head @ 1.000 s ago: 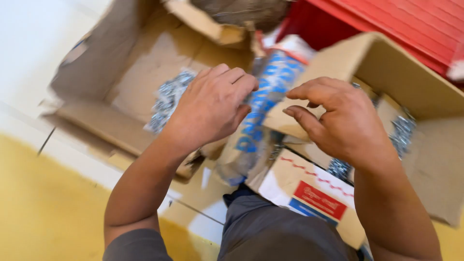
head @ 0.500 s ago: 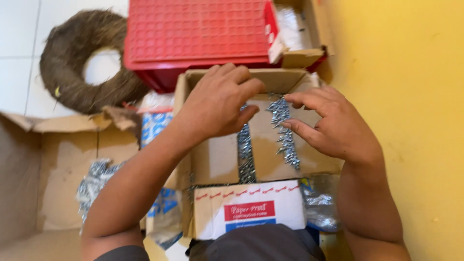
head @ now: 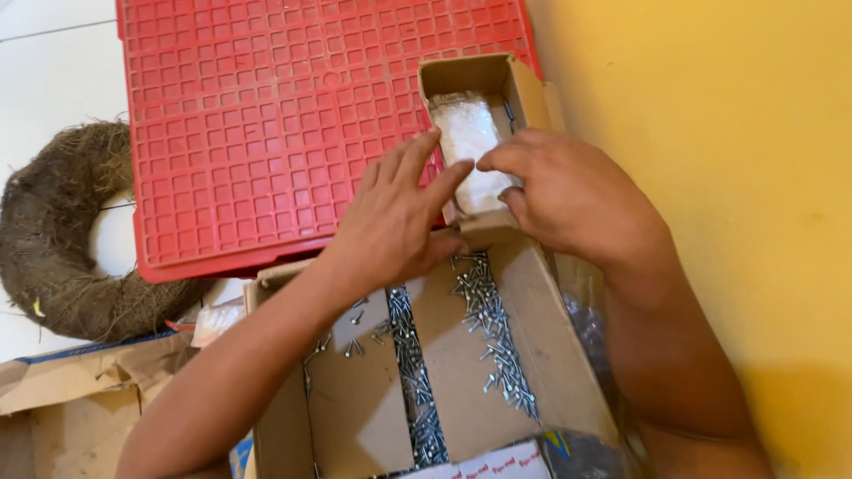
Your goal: The person sorts metal screws from a cardboard box, places them into small plastic bags by hand, and seals the bags.
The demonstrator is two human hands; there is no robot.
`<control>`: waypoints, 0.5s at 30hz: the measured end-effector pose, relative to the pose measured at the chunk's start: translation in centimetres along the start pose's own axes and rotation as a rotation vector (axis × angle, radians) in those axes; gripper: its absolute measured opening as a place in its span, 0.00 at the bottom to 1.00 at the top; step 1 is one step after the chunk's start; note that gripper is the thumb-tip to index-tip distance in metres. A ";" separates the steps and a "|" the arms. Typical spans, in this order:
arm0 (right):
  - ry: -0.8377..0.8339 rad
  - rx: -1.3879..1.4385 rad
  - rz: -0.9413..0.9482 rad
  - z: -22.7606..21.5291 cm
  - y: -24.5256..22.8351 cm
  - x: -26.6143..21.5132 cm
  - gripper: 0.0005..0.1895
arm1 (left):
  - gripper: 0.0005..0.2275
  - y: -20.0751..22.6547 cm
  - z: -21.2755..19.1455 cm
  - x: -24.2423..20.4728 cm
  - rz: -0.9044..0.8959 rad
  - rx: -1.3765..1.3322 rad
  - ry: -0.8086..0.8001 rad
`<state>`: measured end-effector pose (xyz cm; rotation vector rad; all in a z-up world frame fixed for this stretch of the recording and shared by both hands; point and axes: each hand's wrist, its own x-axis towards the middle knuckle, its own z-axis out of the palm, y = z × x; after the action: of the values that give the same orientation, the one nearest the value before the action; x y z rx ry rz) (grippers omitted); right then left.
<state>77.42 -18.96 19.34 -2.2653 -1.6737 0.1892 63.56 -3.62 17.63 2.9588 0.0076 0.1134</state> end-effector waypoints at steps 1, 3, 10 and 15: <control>-0.008 0.010 -0.001 0.5 0.2 1.4 0.19 | 0.36 -0.5 1.0 -0.1 -0.007 -0.004 -0.010; -0.187 -0.089 0.183 0.9 0.5 4.0 0.16 | 0.31 -1.3 2.5 -0.2 0.038 0.026 0.174; -0.198 -0.481 0.205 4.7 0.5 5.2 0.21 | 0.25 -1.9 2.4 0.3 0.034 -0.026 0.199; -0.144 -0.545 0.108 5.4 0.5 5.0 0.07 | 0.34 -2.5 2.5 0.2 0.069 0.056 0.215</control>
<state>77.86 -13.45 14.47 -2.7963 -1.8492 -0.0975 63.91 -1.59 14.79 2.9867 -0.0631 0.4473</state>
